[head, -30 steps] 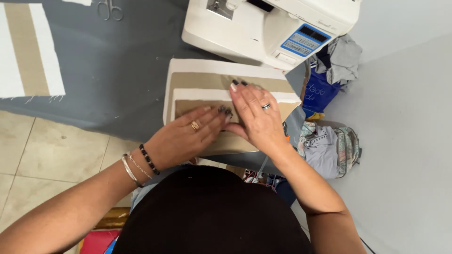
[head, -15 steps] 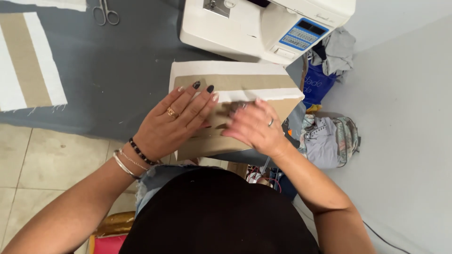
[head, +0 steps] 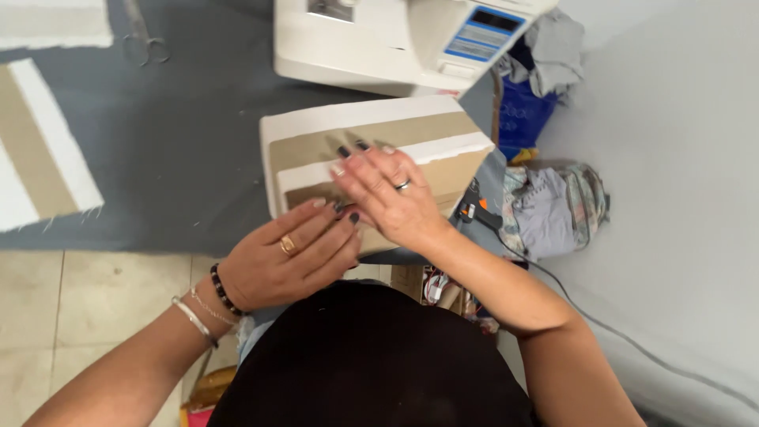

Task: Lining the interior of a cardboard box with striped fabric using a hot glue gun

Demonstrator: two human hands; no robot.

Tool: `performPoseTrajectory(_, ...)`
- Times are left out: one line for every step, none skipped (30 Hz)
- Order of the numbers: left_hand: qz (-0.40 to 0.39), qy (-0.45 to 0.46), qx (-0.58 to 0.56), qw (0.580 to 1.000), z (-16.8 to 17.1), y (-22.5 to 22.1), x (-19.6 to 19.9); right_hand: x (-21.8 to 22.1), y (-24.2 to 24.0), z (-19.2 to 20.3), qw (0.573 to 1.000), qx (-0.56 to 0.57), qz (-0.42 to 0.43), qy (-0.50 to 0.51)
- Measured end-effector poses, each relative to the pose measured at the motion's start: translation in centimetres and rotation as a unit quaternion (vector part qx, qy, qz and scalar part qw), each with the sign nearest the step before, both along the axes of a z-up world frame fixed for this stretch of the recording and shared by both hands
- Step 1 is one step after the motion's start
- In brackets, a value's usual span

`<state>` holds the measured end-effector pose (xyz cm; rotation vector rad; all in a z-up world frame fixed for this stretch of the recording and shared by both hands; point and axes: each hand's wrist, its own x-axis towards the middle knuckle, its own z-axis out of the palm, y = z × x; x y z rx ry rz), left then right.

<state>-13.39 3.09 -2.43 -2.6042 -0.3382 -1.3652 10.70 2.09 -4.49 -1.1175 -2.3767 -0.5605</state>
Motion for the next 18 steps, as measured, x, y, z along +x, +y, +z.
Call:
performPoseTrajectory(0.0, 0.047, -0.033, 0.998, 2.5, 0.5, 0.6, 0.3, -0.4, -0.1, 0.999, -0.028, 0.031, 0.012)
performPoseTrajectory(-0.004, 0.094, -0.062, 0.994, 5.0, 1.0, 1.5, 0.8, -1.0, -0.1, 0.997, -0.055, 0.057, 0.024)
performPoseTrajectory(-0.024, 0.096, -0.056, 0.994, 5.9, 2.2, 4.0, 0.7, -1.3, -0.6, 0.998, -0.05, 0.037, 0.026)
performPoseTrajectory(-0.019, 0.093, -0.122, 0.988, 6.9, 3.2, 6.5, 0.6, -1.4, -0.9, 0.998, -0.03, 0.036, 0.034)
performPoseTrajectory(-0.014, 0.09, -0.187, 0.978, 8.0, 4.0, 9.1, 0.6, -1.4, -1.1, 0.998, -0.009, 0.034, 0.043)
performPoseTrajectory(-0.026, 0.095, -0.178, 0.979, 7.5, 4.7, 11.5, 0.5, -1.4, -1.6, 0.999, 0.0, 0.021, 0.045)
performPoseTrajectory(-0.059, 0.216, -0.263, 0.938, 7.0, 5.4, 14.0, 0.5, -1.3, -2.1, 0.998, 0.032, 0.027, 0.056)
performPoseTrajectory(-0.084, 0.336, -0.34, 0.874, 6.6, 5.9, 16.5, 0.4, -1.2, -2.6, 0.995, 0.065, 0.034, 0.069)
performPoseTrajectory(-0.09, 0.345, -0.329, 0.874, 5.4, 6.1, 17.5, 0.1, -1.3, -2.8, 0.994, 0.075, 0.023, 0.072)
performPoseTrajectory(-0.082, 0.341, -0.29, 0.891, 4.0, 6.4, 18.6, -0.1, -1.5, -3.2, 0.99, 0.107, 0.027, 0.084)
performPoseTrajectory(-0.075, 0.335, -0.25, 0.905, 2.7, 6.6, 19.8, -0.3, -1.5, -3.6, 0.985, 0.139, 0.03, 0.096)
performPoseTrajectory(-0.082, 0.345, -0.242, 0.903, 2.2, 6.9, 19.9, 0.2, -2.5, -3.4, 0.984, 0.146, 0.019, 0.101)
performPoseTrajectory(-0.082, 0.312, -0.206, 0.924, 1.8, 7.2, 20.0, 0.7, -3.4, -3.2, 0.982, 0.108, 0.084, 0.127)
performPoseTrajectory(-0.082, 0.281, -0.174, 0.94, 1.1, 7.4, 19.9, 0.9, -4.5, -3.3, 0.974, 0.066, 0.151, 0.155)
performPoseTrajectory(-0.089, 0.292, -0.17, 0.937, 1.4, 7.3, 19.5, 2.5, -4.9, -3.5, 0.974, 0.071, 0.141, 0.164)
performPoseTrajectory(-0.081, 0.273, -0.126, 0.95, 1.7, 7.3, 19.3, 4.2, -5.4, -3.8, 0.969, 0.065, 0.078, 0.224)
performPoseTrajectory(-0.075, 0.251, -0.081, 0.962, 2.1, 7.3, 19.1, 5.9, -6.0, -4.1, 0.957, 0.059, 0.014, 0.284)
performPoseTrajectory(-0.079, 0.258, -0.079, 0.96, 2.4, 7.1, 19.1, 7.8, -5.9, -4.4, 0.955, 0.061, 0.009, 0.289)
